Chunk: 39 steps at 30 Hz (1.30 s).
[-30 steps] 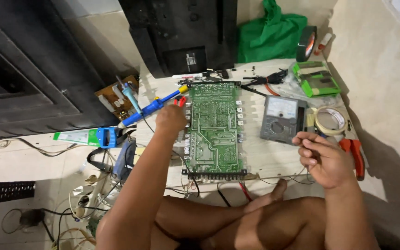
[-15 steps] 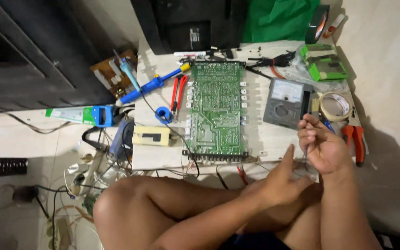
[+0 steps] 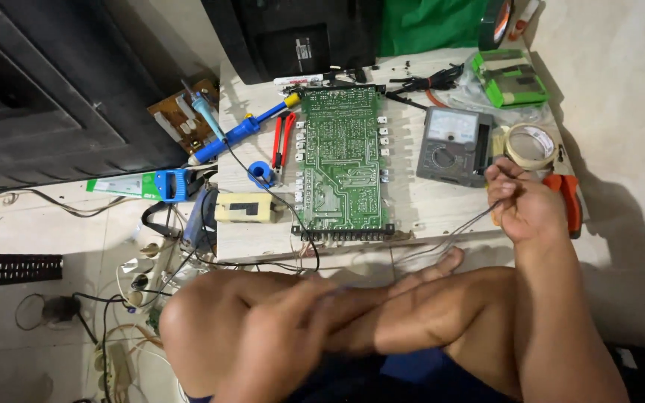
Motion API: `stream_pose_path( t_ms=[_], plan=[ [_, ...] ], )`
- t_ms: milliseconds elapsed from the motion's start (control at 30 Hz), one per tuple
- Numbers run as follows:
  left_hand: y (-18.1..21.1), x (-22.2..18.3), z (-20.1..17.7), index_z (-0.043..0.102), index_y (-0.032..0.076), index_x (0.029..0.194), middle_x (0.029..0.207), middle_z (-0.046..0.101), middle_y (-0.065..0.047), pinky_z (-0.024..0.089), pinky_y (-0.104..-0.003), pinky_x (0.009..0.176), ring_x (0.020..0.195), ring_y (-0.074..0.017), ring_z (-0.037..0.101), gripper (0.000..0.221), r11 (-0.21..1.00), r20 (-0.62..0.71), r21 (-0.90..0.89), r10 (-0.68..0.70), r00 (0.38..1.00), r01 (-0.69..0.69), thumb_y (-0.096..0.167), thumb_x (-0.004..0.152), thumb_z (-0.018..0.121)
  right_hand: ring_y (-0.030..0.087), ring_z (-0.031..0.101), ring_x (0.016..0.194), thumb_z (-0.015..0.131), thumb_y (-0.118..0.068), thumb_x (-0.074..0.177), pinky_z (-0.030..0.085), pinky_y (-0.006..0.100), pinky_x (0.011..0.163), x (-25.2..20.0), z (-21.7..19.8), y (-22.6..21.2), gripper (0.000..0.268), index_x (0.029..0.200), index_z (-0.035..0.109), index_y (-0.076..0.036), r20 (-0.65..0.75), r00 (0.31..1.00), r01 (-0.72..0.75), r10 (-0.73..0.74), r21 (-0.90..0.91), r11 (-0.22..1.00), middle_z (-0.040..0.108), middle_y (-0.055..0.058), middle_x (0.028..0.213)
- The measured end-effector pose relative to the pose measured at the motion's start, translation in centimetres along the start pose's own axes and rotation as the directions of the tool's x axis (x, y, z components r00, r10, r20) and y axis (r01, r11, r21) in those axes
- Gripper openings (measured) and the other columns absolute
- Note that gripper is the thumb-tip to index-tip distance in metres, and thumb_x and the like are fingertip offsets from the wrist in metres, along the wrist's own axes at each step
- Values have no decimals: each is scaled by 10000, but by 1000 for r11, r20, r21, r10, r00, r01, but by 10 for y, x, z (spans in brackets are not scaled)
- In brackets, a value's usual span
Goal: Testing a circuit board with a multimeter and performing soldering repairs.
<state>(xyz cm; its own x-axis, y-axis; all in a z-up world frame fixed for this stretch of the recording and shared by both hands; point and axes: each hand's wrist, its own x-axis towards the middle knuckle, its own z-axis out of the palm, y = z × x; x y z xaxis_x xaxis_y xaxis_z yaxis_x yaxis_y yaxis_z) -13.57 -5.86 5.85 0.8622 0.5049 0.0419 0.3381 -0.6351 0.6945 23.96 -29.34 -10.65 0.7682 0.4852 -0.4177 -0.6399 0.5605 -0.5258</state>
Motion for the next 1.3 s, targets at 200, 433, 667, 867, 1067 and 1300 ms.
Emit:
stream_pose_path(
  t_ms=[200, 433, 667, 867, 1067, 1300],
  plan=[
    [-31, -31, -59, 701, -16, 1061, 1048, 767, -92, 534, -298, 789, 838, -193, 689, 204, 976, -546, 191, 196, 815, -107, -102, 876, 688, 67, 529, 652, 412, 101, 901, 548, 196, 653, 5, -11, 5, 360, 1147, 618, -62, -33, 998, 44, -56, -290, 956, 656, 116, 1016],
    [-44, -57, -51, 585, -31, 997, 778, 543, -78, 391, -285, 627, 655, -149, 447, 173, 971, -702, -63, 123, 702, -232, 78, 1087, 485, 206, 658, 718, 552, -19, 1005, 641, 348, 715, -53, 41, 13, 313, 1315, 527, -54, 108, 994, 88, -16, -702, 707, 657, 124, 1071],
    [-15, -62, -11, 663, 91, 990, 750, 596, -39, 454, -364, 596, 612, -232, 531, 121, 698, -274, -107, 663, 696, -708, 76, 883, 718, 239, 629, 728, 764, -111, 883, 497, 341, 640, -168, 118, 20, 487, 1354, 684, -17, 416, 853, 336, -314, -899, -280, 730, 143, 1028],
    [13, -55, 23, 602, 18, 1091, 936, 624, -136, 514, -420, 835, 835, -329, 595, 127, 433, -175, -456, 813, 556, -777, 42, 972, 641, 176, 766, 978, 725, -14, 817, 597, 285, 857, -260, 149, 106, 729, 1481, 511, -224, 463, 810, 471, 359, -879, 71, 799, 75, 1142],
    [6, -57, 46, 509, 9, 1256, 1161, 600, -155, 519, -472, 1045, 1076, -349, 608, 236, 379, -270, -594, 736, 620, -709, 93, 1043, 567, 185, 676, 796, 708, -113, 779, 536, 320, 703, -256, 116, 123, 317, 1096, 707, -96, 781, 602, 788, 168, -615, 34, 744, 33, 960],
    [3, -20, 36, 605, 6, 1317, 1512, 504, -205, 335, -552, 1257, 1546, -449, 341, 322, 580, -190, -621, 543, 818, -528, 180, 1090, 456, 198, 728, 807, 691, -225, 901, 561, 302, 718, -223, 131, 124, 184, 958, 767, -67, 847, 532, 846, -1, -532, -50, 798, 21, 1002]
  ],
)
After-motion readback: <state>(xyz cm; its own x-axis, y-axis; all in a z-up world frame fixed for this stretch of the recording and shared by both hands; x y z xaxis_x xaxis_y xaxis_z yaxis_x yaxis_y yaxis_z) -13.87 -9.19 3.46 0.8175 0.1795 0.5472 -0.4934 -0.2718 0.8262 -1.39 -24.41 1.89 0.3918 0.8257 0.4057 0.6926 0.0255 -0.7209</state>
